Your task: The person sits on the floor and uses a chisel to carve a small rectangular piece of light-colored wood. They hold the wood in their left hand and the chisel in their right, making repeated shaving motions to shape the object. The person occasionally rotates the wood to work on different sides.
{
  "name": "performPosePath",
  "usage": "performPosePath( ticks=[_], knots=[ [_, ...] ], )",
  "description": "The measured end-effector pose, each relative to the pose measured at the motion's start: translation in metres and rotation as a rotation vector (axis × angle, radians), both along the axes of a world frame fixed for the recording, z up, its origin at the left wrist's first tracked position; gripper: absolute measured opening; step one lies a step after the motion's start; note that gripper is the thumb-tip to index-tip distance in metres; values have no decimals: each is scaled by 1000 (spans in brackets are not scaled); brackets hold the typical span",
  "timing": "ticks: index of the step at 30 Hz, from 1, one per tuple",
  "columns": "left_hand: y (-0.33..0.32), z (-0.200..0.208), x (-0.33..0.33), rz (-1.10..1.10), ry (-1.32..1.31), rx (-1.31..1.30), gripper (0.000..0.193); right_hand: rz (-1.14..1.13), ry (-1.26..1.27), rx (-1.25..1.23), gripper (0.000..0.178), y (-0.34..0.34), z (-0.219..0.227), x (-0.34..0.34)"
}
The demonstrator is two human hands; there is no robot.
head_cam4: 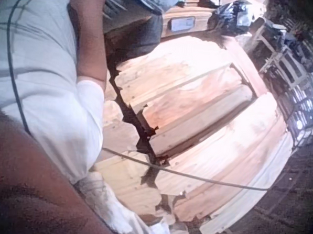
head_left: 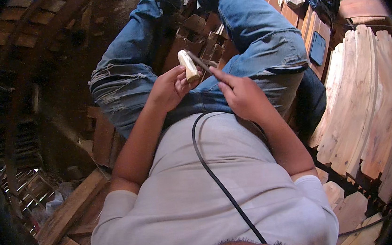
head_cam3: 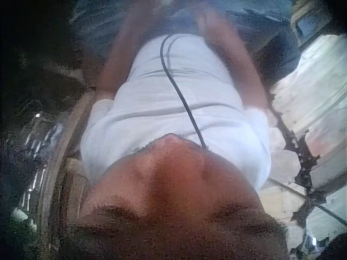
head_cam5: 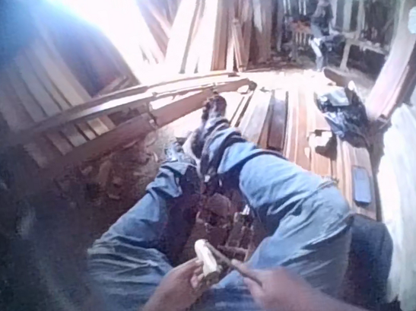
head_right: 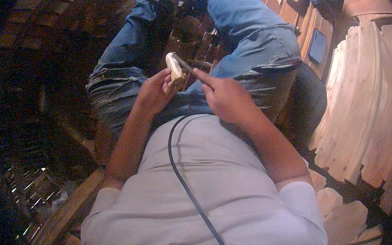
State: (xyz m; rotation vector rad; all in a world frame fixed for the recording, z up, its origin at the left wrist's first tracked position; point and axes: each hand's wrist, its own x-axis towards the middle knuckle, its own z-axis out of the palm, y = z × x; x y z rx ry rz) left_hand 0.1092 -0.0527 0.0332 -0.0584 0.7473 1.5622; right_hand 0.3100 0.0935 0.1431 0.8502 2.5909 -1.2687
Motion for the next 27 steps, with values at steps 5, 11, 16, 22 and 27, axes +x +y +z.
performPosePath(
  ticks=[5, 11, 16, 22, 27],
  knots=[
    [34, -27, -17, -2, 89, -84, 37, -45, 32, 42, 49, 24, -39, -21],
    [83, -70, -41, 28, 70, -207, 37, -81, 49, -27, 48, 66, -103, -57],
    [109, -109, -61, 64, 28, -261, 37, -127, 45, -81, 48, 79, -142, -78],
    [123, -109, -60, 129, 100, -386, 31, -149, -21, -161, 49, 82, -142, -92],
    [120, -124, -61, 124, 97, -346, 28, -113, -142, -109, 50, 84, -127, -110]
  ],
)
